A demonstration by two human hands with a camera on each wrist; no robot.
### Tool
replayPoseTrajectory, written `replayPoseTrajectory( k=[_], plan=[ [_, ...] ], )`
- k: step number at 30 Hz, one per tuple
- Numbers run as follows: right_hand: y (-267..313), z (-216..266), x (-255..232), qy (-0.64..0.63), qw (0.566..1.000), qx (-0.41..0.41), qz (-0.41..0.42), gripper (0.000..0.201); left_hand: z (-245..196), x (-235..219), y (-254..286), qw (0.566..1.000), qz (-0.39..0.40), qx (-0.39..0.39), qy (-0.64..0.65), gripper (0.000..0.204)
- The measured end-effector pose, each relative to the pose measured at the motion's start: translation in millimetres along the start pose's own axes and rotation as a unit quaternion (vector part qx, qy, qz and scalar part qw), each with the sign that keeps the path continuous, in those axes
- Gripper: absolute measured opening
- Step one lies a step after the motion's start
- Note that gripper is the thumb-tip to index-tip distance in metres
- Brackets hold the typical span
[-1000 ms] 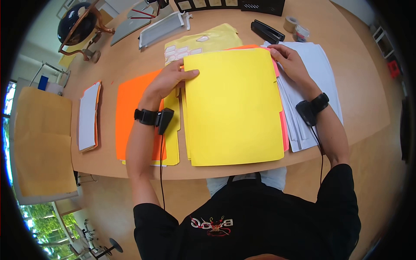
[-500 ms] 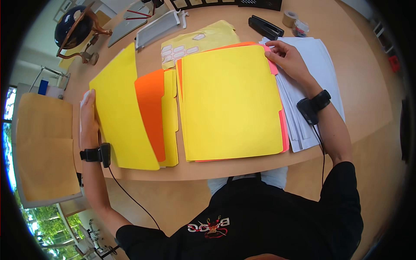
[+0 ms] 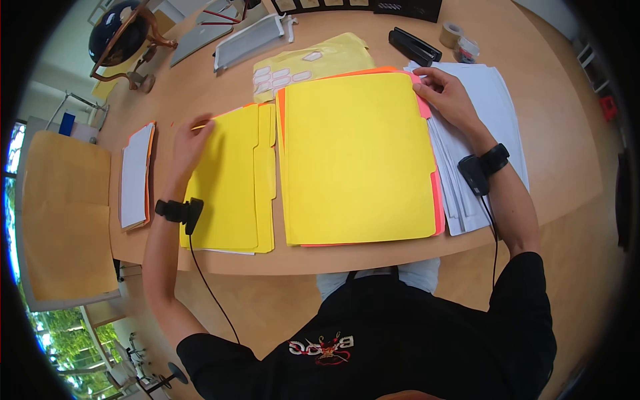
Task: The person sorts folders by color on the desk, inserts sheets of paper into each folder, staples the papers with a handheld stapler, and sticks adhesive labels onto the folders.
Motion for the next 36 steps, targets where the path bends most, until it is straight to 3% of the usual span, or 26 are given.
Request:
replayPoseTrajectory(
  k=[3,5,7,10,14,17,20,22,25,28,29,31,33,36],
  plan=[
    [4.5,6.7,0.8,0.025,1.000,0.011,0.001,0.039,-69.7,72.5,-11.4,0.991,0.106,0.017,0.084,0.038],
    [6.4,7.0,1.2,0.001,1.000,0.023,0.012,0.039,-107.8,103.1,-9.5,0.981,0.165,-0.032,0.096,0.042],
    [6.8,6.5,1.9,-0.010,1.000,0.020,0.016,0.039,-126.9,114.4,-11.9,0.980,0.167,-0.039,0.101,0.046],
    [3.4,1.3,0.8,-0.023,0.999,0.020,0.029,0.041,-123.3,118.8,-19.4,0.969,0.192,-0.129,0.090,0.050],
    [5.7,7.2,4.5,-0.019,0.998,0.028,0.047,0.042,-118.0,121.2,-27.6,0.979,0.157,-0.102,0.080,0.046],
    [2.2,3.2,5.0,-0.002,0.998,0.023,0.051,0.045,-117.0,128.5,-28.3,0.967,0.152,-0.116,0.165,0.042],
    [5.5,6.2,5.6,-0.014,0.999,0.001,0.034,0.050,-122.6,132.2,-26.0,0.950,0.087,-0.125,0.272,0.031],
    [7.5,10.1,3.2,-0.029,0.999,-0.013,0.015,0.053,-134.9,135.0,-23.3,0.914,0.057,-0.109,0.387,0.031],
    [4.5,5.0,-1.5,0.026,0.999,0.022,-0.028,0.057,-134.9,144.7,-21.5,0.881,0.066,-0.115,0.454,0.040],
    [6.4,11.0,-5.3,0.050,0.998,-0.018,-0.046,0.053,-135.6,152.7,-17.5,0.897,0.088,-0.106,0.420,0.050],
    [5.0,8.9,-2.4,0.015,0.999,-0.024,-0.018,0.045,-137.2,154.6,-16.6,0.897,0.087,-0.106,0.421,0.050],
    [5.7,10.3,1.4,-0.020,0.999,-0.029,0.009,0.038,-141.7,149.0,-18.7,0.936,0.059,-0.055,0.343,0.056],
    [9.6,15.3,0.3,-0.054,0.998,-0.021,-0.001,0.028,-144.8,145.8,-21.1,0.937,0.045,-0.030,0.346,0.057],
    [5.7,9.8,-4.6,-0.034,0.999,-0.026,-0.030,0.029,-140.0,143.9,-24.3,0.945,0.042,-0.007,0.324,0.055]
  ],
)
Point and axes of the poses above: each hand's wrist, its own y-axis away from the middle knuckle, its own x-axis out of the palm, z = x × y, the point moved 8 cm from there along -y, towards the middle knuckle, and after that the axes turned 12 degrees about x, right-handed, at the moved point
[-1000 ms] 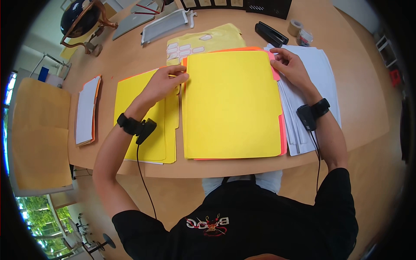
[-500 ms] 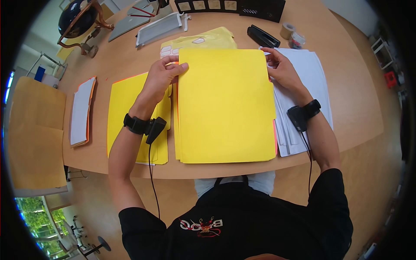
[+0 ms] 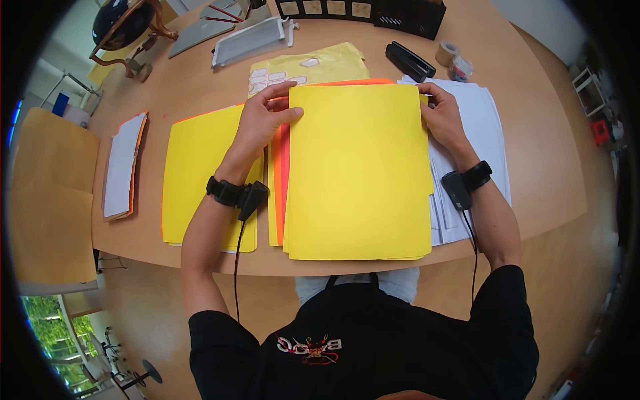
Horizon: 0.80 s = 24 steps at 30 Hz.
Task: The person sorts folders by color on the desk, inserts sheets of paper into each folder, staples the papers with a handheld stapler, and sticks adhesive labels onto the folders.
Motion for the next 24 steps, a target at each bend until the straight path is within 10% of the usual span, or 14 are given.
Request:
replayPoseTrajectory(
  k=[10,15,18,24],
  plan=[
    [1.2,9.8,-9.8,0.049,0.996,-0.020,-0.069,0.028,-0.1,4.5,-0.6,0.999,-0.025,0.020,0.034,0.036],
    [9.6,17.7,12.3,-0.007,0.989,-0.123,0.077,0.034,12.8,3.3,1.7,0.999,-0.005,-0.018,0.033,0.029],
    [19.4,21.2,26.5,-0.109,0.982,-0.045,0.145,0.039,4.5,11.1,4.2,0.999,0.026,-0.035,0.026,0.027],
    [13.7,13.8,13.3,0.012,0.999,-0.018,0.030,0.045,6.7,18.9,4.2,0.995,0.096,-0.015,-0.009,0.029]
  ],
)
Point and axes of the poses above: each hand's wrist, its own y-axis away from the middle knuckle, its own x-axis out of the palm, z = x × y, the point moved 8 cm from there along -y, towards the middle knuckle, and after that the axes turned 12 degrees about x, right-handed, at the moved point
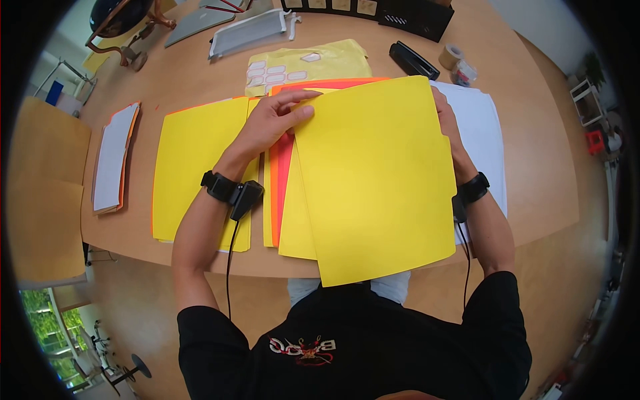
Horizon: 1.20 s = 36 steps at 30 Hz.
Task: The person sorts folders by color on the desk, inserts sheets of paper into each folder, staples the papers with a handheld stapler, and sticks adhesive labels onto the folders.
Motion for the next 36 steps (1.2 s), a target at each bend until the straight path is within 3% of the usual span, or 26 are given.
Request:
replayPoseTrajectory(
  k=[2,4,7,8,10,12,13,14,15,16,17,19,20,22,23,25,29,31,32,36],
  plan=[
    [1.3,0.5,0.3,-0.003,1.000,0.014,-0.004,0.044,6.4,2.2,-1.0,1.000,0.021,0.009,-0.001,0.027],
    [1.4,0.4,-1.1,-0.006,1.000,0.028,-0.009,0.043,-0.1,-0.6,-4.2,0.994,-0.011,0.096,0.054,0.022],
    [1.5,-3.3,-3.8,0.043,0.998,0.030,-0.025,0.033,6.5,-2.0,-1.1,0.986,0.018,0.076,0.151,0.015],
    [-0.4,-5.2,-5.2,0.054,0.998,-0.009,-0.037,0.030,6.6,-1.3,-2.1,0.985,0.018,0.079,0.151,0.015],
    [-4.2,-3.0,-8.5,0.065,0.995,-0.047,-0.051,0.027,8.9,-11.6,-4.3,0.964,-0.068,0.095,0.238,0.017],
    [-1.1,3.8,-25.0,0.045,0.983,-0.085,-0.159,0.026,16.9,-19.3,-6.0,0.961,-0.026,0.100,0.258,0.018],
    [0.9,6.6,-26.7,0.044,0.983,-0.083,-0.160,0.026,26.3,-23.6,-9.1,0.955,0.012,0.104,0.277,0.020],
    [-0.3,3.0,-31.8,0.079,0.981,-0.015,-0.179,0.029,60.5,-36.1,-23.5,0.936,0.001,0.180,0.303,0.026],
    [-0.5,-3.4,-36.5,0.114,0.972,0.053,-0.197,0.033,57.3,-35.7,-26.7,0.936,0.002,0.179,0.303,0.026],
    [1.3,1.1,-38.4,0.136,0.963,0.028,-0.232,0.036,57.0,-36.8,-29.5,0.928,0.001,0.191,0.322,0.025],
    [2.6,2.5,-40.7,0.136,0.963,0.029,-0.233,0.036,57.2,-37.5,-31.5,0.918,0.001,0.202,0.341,0.025],
    [-1.4,-11.0,-37.7,0.243,0.946,0.161,-0.140,0.033,57.5,-37.4,-35.7,0.898,-0.001,0.225,0.379,0.025],
    [-1.4,-10.4,-40.5,0.244,0.946,0.161,-0.140,0.033,58.1,-36.9,-37.0,0.886,-0.003,0.236,0.398,0.024],
    [-2.2,-21.8,-38.8,0.157,0.964,0.204,-0.072,0.035,56.7,-34.7,-36.9,0.862,-0.008,0.258,0.437,0.024],
    [-2.6,-23.4,-41.6,0.158,0.963,0.205,-0.072,0.035,56.3,-34.3,-36.6,0.849,-0.011,0.269,0.455,0.024],
    [-4.9,-24.8,-34.0,0.018,0.983,0.183,-0.007,0.036,56.6,-34.5,-36.4,0.821,-0.017,0.291,0.491,0.023],
    [-3.4,-25.6,-19.8,-0.081,0.978,0.191,0.007,0.030,58.8,-38.9,-39.9,0.760,-0.028,0.331,0.559,0.022],
    [-2.7,-17.1,-16.8,-0.149,0.979,0.138,-0.017,0.029,58.3,-42.9,-46.3,0.751,0.009,0.359,0.554,0.024],
    [-2.9,-18.0,-18.1,-0.147,0.979,0.137,-0.017,0.029,54.6,-42.5,-45.2,0.741,0.045,0.388,0.547,0.027],
    [-8.0,-20.4,-50.5,0.001,0.990,0.093,-0.104,0.032,63.8,-44.2,-39.9,0.747,0.041,0.384,0.541,0.027]
  ],
)
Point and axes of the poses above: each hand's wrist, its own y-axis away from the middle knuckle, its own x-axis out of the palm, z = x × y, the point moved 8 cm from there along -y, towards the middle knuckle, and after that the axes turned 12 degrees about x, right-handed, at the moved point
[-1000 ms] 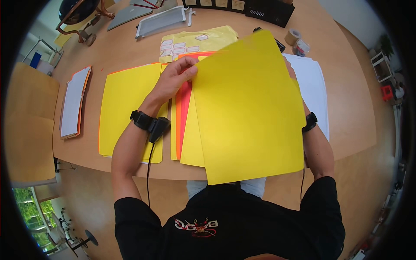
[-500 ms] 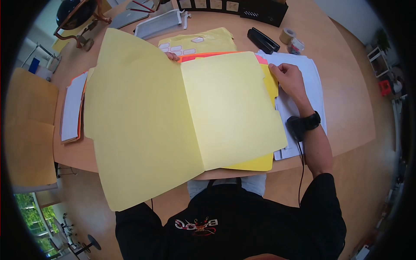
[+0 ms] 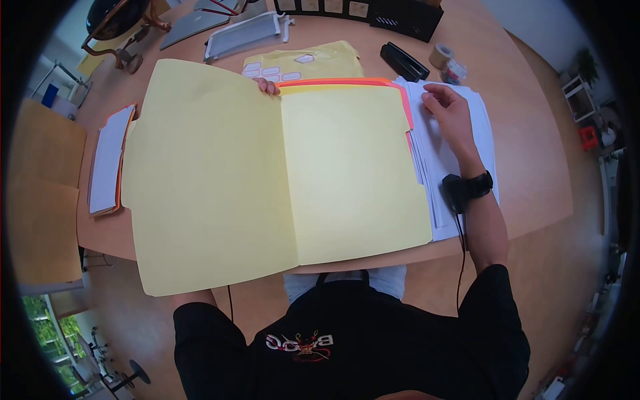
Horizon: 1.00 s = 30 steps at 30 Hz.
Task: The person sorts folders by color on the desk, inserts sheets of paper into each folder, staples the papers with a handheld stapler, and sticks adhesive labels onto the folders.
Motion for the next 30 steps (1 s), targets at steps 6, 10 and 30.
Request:
replayPoseTrajectory(
  k=[6,10,30],
  plan=[
    [-0.7,27.5,-66.1,0.384,0.897,-0.058,-0.212,0.045,4.8,6.7,7.1,1.000,-0.012,-0.016,-0.015,0.027],
    [-3.4,6.3,-93.6,0.552,0.803,0.157,-0.162,0.053,14.1,-1.2,13.6,0.999,-0.018,-0.030,-0.020,0.027],
    [2.6,2.3,-145.7,0.414,0.883,0.009,-0.221,0.030,24.0,1.2,27.3,0.995,-0.051,-0.039,-0.076,0.028]
  ],
)
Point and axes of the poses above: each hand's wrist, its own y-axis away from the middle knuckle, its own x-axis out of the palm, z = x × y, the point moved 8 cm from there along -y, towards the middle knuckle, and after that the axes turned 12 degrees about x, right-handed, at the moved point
